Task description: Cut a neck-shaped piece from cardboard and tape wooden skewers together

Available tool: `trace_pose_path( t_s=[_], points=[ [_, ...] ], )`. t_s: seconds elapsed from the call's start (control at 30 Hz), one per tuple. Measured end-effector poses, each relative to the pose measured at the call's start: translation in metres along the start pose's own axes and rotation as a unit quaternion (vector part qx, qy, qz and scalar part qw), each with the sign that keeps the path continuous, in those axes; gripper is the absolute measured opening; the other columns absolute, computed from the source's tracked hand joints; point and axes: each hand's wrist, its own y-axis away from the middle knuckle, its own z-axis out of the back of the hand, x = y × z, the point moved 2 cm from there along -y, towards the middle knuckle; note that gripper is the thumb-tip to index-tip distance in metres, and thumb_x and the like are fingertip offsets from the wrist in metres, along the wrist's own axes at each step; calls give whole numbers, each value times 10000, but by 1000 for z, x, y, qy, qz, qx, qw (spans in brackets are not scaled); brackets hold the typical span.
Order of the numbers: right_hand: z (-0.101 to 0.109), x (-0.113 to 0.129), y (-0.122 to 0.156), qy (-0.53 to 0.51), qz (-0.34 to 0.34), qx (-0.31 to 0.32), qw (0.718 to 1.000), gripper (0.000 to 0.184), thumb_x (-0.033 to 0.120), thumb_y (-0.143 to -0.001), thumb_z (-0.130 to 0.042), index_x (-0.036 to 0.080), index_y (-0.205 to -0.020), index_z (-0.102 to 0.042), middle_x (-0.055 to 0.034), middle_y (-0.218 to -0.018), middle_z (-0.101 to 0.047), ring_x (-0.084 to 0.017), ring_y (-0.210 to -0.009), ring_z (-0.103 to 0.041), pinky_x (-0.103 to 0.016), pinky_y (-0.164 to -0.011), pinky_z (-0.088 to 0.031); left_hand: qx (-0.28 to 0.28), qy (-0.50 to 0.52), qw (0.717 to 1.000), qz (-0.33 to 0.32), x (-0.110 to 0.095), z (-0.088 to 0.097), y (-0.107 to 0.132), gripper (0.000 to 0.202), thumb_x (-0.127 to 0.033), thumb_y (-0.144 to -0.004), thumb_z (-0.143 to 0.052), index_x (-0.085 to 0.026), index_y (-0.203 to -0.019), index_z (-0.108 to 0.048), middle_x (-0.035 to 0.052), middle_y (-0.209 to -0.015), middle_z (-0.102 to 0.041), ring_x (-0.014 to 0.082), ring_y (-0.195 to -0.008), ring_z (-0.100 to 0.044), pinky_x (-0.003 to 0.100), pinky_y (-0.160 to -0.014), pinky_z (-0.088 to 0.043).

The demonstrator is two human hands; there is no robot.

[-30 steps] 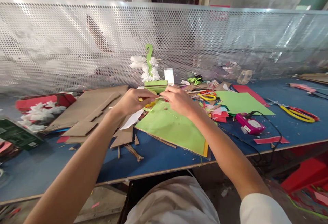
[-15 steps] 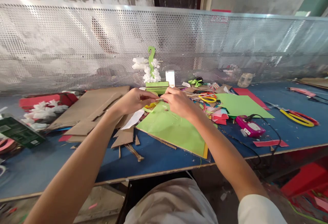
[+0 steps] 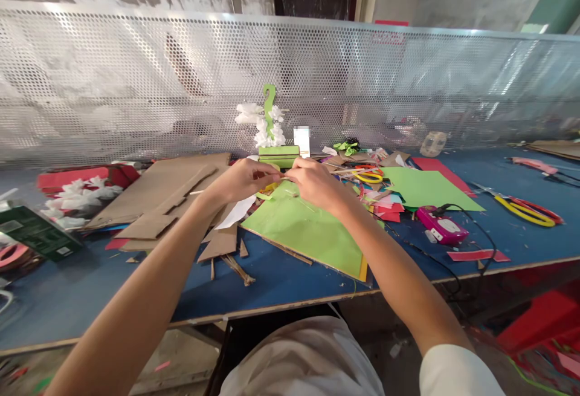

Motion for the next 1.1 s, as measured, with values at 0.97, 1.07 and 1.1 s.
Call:
trace_pose_path(
  t_s=[0.97,1.07,1.1],
  points=[
    [27,-34,-62,-7,-52,46,998,233,192,-967,-589,201,-1013,-818,-93,-1006,-790,-225,-892,-677,-355,-840,-463,68,6,995,73,26,37,-64,304,-338,-963,-507,-149,-853,-718,69,-798,-724,157,-665,-681,274,-648,-488],
    [25,-38,-64,-12,-46,68,997,229,185,-960,-592,199,-989,-819,-92,-975,-790,-224,-880,-669,-351,-818,-446,55,-41,994,83,36,33,-68,277,-320,-948,-527,-160,-788,-686,47,-677,-692,146,-585,-659,268,-609,-457],
    [24,-39,-65,-13,-46,73,996,228,179,-957,-592,197,-983,-819,-91,-966,-790,-222,-871,-666,-348,-809,-441,49,-40,995,84,39,32,-69,269,-316,-945,-535,-160,-783,-683,46,-675,-697,141,-577,-660,262,-598,-451]
  ],
)
